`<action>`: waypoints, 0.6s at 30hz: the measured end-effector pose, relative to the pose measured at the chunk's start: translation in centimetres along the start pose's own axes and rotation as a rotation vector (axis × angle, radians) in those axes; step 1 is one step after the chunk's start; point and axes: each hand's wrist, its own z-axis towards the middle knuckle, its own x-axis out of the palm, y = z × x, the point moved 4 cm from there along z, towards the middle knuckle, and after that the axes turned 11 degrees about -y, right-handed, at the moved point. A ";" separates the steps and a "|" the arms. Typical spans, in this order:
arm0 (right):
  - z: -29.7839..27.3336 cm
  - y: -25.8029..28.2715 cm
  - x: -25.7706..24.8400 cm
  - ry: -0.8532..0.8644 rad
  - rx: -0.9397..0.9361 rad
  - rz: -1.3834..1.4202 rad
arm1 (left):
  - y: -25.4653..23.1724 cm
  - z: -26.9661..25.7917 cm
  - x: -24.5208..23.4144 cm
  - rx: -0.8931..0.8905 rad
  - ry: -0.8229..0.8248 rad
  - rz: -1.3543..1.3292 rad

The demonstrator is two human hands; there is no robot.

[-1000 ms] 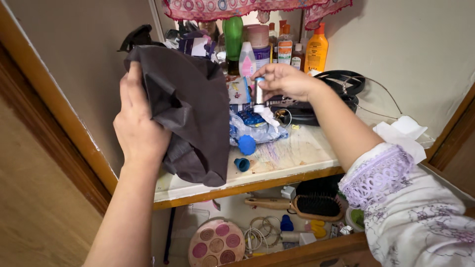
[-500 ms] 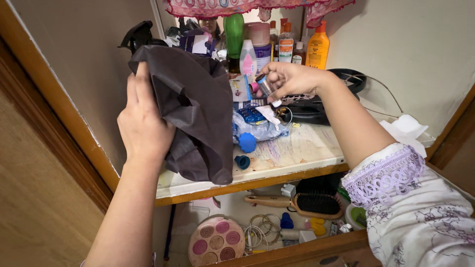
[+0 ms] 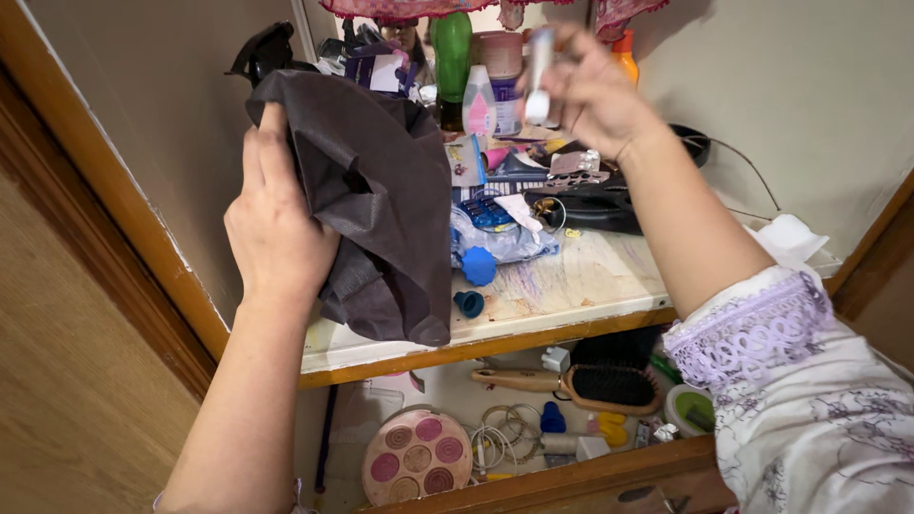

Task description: The person opens a wooden drawer and sorts through various items on a cluttered shelf, including a black bag, a hairbrush, and cosmetic bottles. They remove items from the bag, place a black handbag into a closet, and continue to rearrange objects like a makeup palette and a spray bottle on the shelf.

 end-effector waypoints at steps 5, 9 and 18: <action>-0.3 3.5 1.1 -0.085 -0.078 -0.226 | 0.2 0.3 0.1 0.019 -0.020 -0.022; -6.0 6.8 3.2 0.158 0.085 -0.659 | -0.1 0.2 0.1 0.059 -0.034 -0.046; -29.2 15.5 -9.2 -0.269 0.175 -0.938 | -4.0 -3.8 3.6 0.169 0.023 -0.128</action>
